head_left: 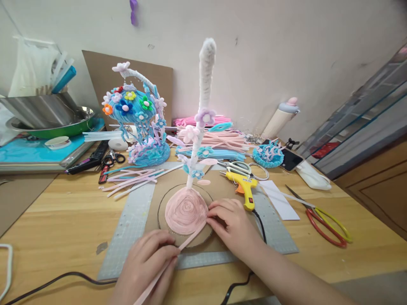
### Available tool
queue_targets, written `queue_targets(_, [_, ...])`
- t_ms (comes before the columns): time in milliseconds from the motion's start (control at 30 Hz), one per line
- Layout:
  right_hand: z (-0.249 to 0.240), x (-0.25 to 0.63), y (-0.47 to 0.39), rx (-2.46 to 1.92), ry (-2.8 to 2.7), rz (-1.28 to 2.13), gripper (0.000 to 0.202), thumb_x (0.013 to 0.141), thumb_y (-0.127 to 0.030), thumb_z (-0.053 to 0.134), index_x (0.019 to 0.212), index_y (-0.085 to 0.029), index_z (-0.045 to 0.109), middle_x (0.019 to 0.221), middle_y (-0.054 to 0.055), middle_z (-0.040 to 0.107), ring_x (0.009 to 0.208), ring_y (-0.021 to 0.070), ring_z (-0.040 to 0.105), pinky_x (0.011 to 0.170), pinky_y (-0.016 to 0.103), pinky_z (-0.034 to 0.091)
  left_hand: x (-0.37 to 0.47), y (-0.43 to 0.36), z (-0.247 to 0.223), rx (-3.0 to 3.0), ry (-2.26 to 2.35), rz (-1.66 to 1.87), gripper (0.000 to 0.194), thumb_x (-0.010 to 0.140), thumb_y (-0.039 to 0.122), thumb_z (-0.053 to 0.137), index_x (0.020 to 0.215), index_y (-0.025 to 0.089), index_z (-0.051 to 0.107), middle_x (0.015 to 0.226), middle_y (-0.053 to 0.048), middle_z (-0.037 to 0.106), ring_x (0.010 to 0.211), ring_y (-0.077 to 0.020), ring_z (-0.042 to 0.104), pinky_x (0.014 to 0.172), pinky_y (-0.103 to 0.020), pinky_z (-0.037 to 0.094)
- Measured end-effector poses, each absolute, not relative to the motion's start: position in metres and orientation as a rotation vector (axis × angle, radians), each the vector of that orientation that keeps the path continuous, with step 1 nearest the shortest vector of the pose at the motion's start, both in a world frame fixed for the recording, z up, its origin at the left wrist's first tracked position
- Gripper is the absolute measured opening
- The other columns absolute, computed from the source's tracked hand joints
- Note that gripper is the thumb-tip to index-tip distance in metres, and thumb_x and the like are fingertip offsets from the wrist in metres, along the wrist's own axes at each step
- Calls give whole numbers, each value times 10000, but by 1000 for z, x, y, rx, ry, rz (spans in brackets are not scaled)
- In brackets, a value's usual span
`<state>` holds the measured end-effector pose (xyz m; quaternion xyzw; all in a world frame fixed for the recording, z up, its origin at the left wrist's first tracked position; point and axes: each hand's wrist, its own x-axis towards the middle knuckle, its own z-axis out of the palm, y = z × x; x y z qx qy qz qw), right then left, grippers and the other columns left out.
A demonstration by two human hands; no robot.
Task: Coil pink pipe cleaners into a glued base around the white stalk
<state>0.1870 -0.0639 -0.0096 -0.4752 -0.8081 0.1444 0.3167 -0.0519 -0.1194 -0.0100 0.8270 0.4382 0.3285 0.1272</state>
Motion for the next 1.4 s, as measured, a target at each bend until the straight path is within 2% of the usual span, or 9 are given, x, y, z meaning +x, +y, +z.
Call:
queue_targets(300, [-6,181,-65,-1425,-2111,381,61,815,-218,679,791,-239,626,944,-10,661,929,189,587,852,394,261,-52,-120,-10,2475,1327,937,128,876,205,536,921,259,643,987,-47,651,1032,-211,575,867,-339,454])
queue_targets(533, [-6,178,-66,-1445,-2150,307,71,838,-247,638,775,-230,609,951,30,670,908,215,572,828,402,266,-54,-120,-4,2519,1312,849,143,873,175,532,924,255,639,1003,-38,637,1014,-204,573,839,-334,437])
queue_targets(633, [-5,178,-68,-1415,-2160,294,43,834,-209,638,805,-232,618,963,30,669,916,212,573,818,392,266,-55,-118,0,2566,1273,816,150,868,171,539,944,254,637,994,-34,640,974,-190,586,804,-312,445])
queue_targets(767, [-3,177,-70,-1332,-2180,333,101,835,-127,632,823,-227,625,935,10,679,897,184,587,794,365,267,-56,-118,3,2575,1277,833,149,875,177,525,935,247,641,995,-41,641,959,-189,592,795,-309,453])
queue_targets(1033, [5,174,-69,-1362,-2230,306,102,806,-203,699,742,-220,622,899,15,691,877,205,575,784,384,258,-54,-119,3,2548,1312,799,160,870,169,522,915,250,652,1018,-43,637,950,-190,598,802,-315,461])
queue_targets(1267, [9,166,-67,-1199,-2385,394,166,832,-79,606,797,-238,641,916,0,685,891,186,548,766,370,260,-53,-119,4,2478,1378,782,186,882,163,492,907,248,655,1013,-42,642,944,-184,599,819,-318,460])
queue_targets(1400, [6,163,-67,-1199,-2347,469,152,832,-101,625,791,-244,653,878,-13,691,884,184,551,762,369,262,-55,-117,5,2470,1384,735,169,885,176,493,883,241,648,991,-39,635,942,-195,594,805,-332,459])
